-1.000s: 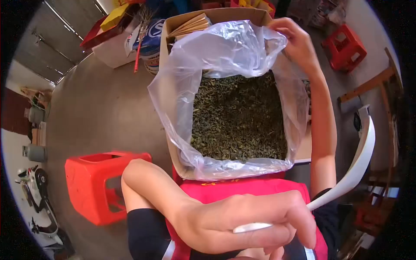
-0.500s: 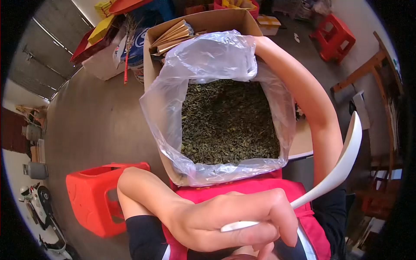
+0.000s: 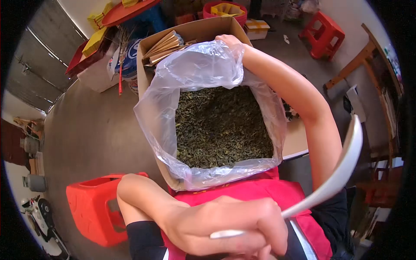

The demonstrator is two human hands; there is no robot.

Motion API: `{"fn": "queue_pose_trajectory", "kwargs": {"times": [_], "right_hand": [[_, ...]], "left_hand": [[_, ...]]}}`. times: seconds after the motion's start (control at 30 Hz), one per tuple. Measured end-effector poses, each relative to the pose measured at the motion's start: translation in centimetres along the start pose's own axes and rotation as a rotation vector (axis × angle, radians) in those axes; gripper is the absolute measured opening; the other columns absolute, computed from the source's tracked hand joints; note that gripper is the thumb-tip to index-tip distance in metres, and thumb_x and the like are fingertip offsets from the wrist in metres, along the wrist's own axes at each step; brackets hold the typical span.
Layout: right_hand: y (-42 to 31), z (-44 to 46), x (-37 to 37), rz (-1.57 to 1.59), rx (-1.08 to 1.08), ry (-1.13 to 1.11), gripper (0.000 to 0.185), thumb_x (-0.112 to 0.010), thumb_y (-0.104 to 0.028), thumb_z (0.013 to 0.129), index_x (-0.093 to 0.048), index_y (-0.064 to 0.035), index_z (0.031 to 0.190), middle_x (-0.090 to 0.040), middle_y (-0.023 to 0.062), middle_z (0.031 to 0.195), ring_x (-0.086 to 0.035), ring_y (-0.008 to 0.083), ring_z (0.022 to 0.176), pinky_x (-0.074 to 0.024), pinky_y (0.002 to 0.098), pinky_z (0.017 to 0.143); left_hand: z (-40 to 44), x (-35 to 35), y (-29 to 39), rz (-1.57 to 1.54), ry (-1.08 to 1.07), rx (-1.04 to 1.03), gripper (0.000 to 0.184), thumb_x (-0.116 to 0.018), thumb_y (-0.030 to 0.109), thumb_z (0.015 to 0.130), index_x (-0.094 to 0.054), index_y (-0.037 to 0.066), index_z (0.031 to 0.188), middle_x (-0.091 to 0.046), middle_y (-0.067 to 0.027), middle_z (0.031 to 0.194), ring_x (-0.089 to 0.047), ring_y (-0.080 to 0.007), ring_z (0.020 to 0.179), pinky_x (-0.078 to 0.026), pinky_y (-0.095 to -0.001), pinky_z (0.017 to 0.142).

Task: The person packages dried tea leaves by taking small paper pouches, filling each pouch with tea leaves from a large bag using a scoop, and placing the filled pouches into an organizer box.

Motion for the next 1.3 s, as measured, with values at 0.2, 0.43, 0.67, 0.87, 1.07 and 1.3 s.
{"fn": "queue_pose_trajectory", "kwargs": {"times": [0.2,0.43,0.67,0.87,1.07,1.3], "right_hand": [[5.1,4.0,-9.5,0.114,0.198,0.024,0.028,-0.062,-0.026,0.09,-0.072,-0.0058,0.106,-0.074,0.0164,0.099,-0.073,0.0306,0.086,-0.0585,0.0428,0.075],[2.4,0.4,-2.7,0.082,0.092,0.063,0.03,-0.061,-0.029,0.089,-0.073,-0.0071,0.104,-0.074,0.0171,0.105,-0.073,0.0338,0.096,-0.0593,0.0443,0.08],[2.0,0.1,1.1,0.139,-0.085,0.317,0.025,-0.062,-0.025,0.084,-0.074,-0.0059,0.096,-0.073,0.0202,0.097,-0.072,0.038,0.092,-0.0581,0.0463,0.077],[3.9,-5.6,7.6,0.563,-0.013,0.762,0.021,-0.058,-0.014,0.087,-0.068,-0.0054,0.103,-0.07,0.0173,0.098,-0.069,0.0322,0.094,-0.0543,0.0399,0.084],[0.1,-18.3,12.9,0.989,0.071,0.863,0.034,-0.06,-0.029,0.095,-0.06,-0.0086,0.122,-0.062,0.013,0.125,-0.064,0.0251,0.109,-0.0525,0.0366,0.089],[-9.4,-23.5,7.8,0.443,0.528,0.63,0.022,-0.066,0.002,0.074,-0.059,-0.0058,0.093,-0.055,0.0137,0.108,-0.06,0.0318,0.097,-0.0545,0.038,0.082]], "left_hand": [[-0.9,0.8,1.1,0.024,0.134,0.138,0.029,-0.041,0.017,0.109,-0.053,-0.007,0.119,-0.054,-0.0128,0.097,-0.058,-0.0165,0.08,-0.052,-0.0339,0.074],[-1.3,1.9,1.6,0.259,0.317,0.249,0.03,-0.045,0.027,0.108,-0.053,-0.003,0.111,-0.061,-0.0146,0.084,-0.059,-0.0199,0.072,-0.047,-0.0319,0.069],[-3.9,4.4,2.7,0.574,0.414,0.639,0.037,-0.048,0.032,0.106,-0.062,-0.001,0.116,-0.061,-0.0058,0.089,-0.057,-0.0109,0.08,-0.047,-0.0274,0.074],[-5.0,4.9,3.1,0.947,0.283,0.624,0.031,-0.052,0.026,0.103,-0.065,0.001,0.116,-0.061,-0.0066,0.088,-0.06,-0.017,0.08,-0.047,-0.0312,0.074],[-6.2,6.9,2.8,1.483,0.098,0.601,0.019,-0.056,0.018,0.098,-0.066,0.004,0.108,-0.061,-0.0159,0.089,-0.059,-0.0349,0.086,-0.049,-0.0425,0.078],[-5.4,7.4,3.2,1.975,0.09,0.739,0.043,-0.064,0.01,0.084,-0.059,0.008,0.126,-0.06,-0.0143,0.087,-0.058,-0.0333,0.082,-0.049,-0.0448,0.075]]}}
Point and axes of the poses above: each hand's wrist, its own z-axis towards the middle knuckle, its own x-axis out of the back of the hand, y = z × x, the point moved 1 cm from there along z, towards the middle knuckle
